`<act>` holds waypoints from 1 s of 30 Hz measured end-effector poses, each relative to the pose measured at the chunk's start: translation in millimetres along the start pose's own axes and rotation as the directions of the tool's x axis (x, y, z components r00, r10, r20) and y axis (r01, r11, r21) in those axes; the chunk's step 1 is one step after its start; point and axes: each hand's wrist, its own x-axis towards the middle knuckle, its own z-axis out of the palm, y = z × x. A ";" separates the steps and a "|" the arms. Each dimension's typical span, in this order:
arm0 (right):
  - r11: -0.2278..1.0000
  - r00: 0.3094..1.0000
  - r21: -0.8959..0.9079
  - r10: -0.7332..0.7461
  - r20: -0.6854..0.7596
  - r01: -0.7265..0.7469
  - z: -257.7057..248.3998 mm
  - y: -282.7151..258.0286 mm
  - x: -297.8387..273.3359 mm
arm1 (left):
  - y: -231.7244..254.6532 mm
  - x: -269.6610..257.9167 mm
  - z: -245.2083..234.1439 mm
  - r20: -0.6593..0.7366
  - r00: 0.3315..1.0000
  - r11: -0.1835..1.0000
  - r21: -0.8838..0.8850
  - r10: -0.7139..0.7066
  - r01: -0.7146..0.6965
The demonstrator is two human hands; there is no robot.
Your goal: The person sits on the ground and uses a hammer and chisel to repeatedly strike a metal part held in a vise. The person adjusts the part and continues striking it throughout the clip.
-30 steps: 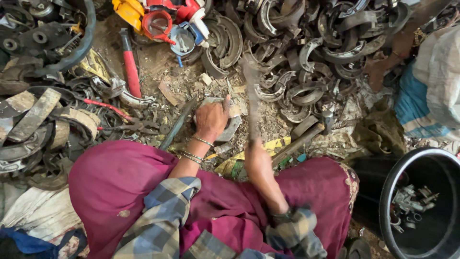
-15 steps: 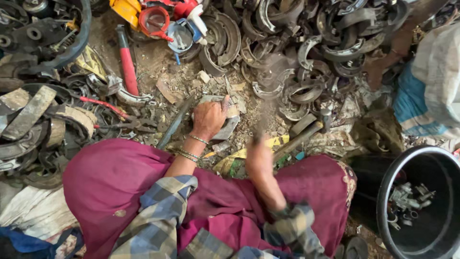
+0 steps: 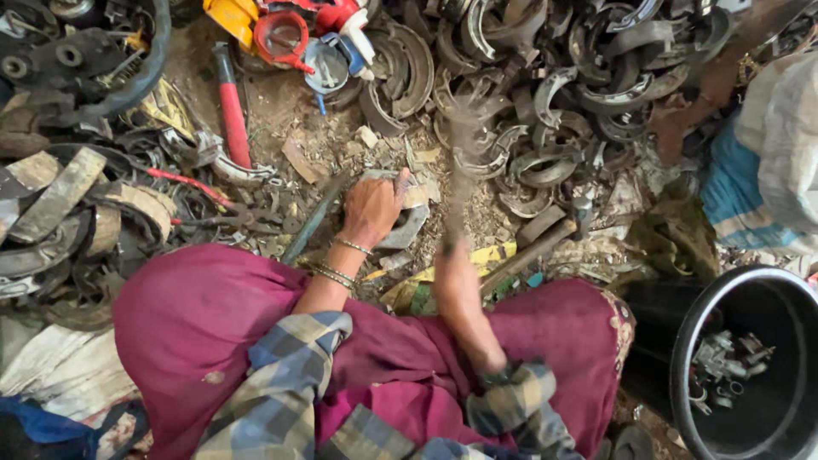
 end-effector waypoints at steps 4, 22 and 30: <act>0.984 0.980 -0.121 -0.107 0.166 0.128 14.0 1.0 4.9 | -2.0 9.0 -8.0 0.064 0.983 0.980 -0.092 -0.169 0.175; 0.959 0.961 0.057 -0.278 -0.001 0.277 17.6 1.2 -2.0 | -8.8 6.6 -6.5 -0.215 0.959 0.953 0.198 -0.184 0.228; 0.969 0.966 -0.115 -0.197 0.170 0.218 35.6 11.7 -2.7 | -10.4 8.6 -3.1 -0.222 0.921 0.948 -0.067 -0.319 0.312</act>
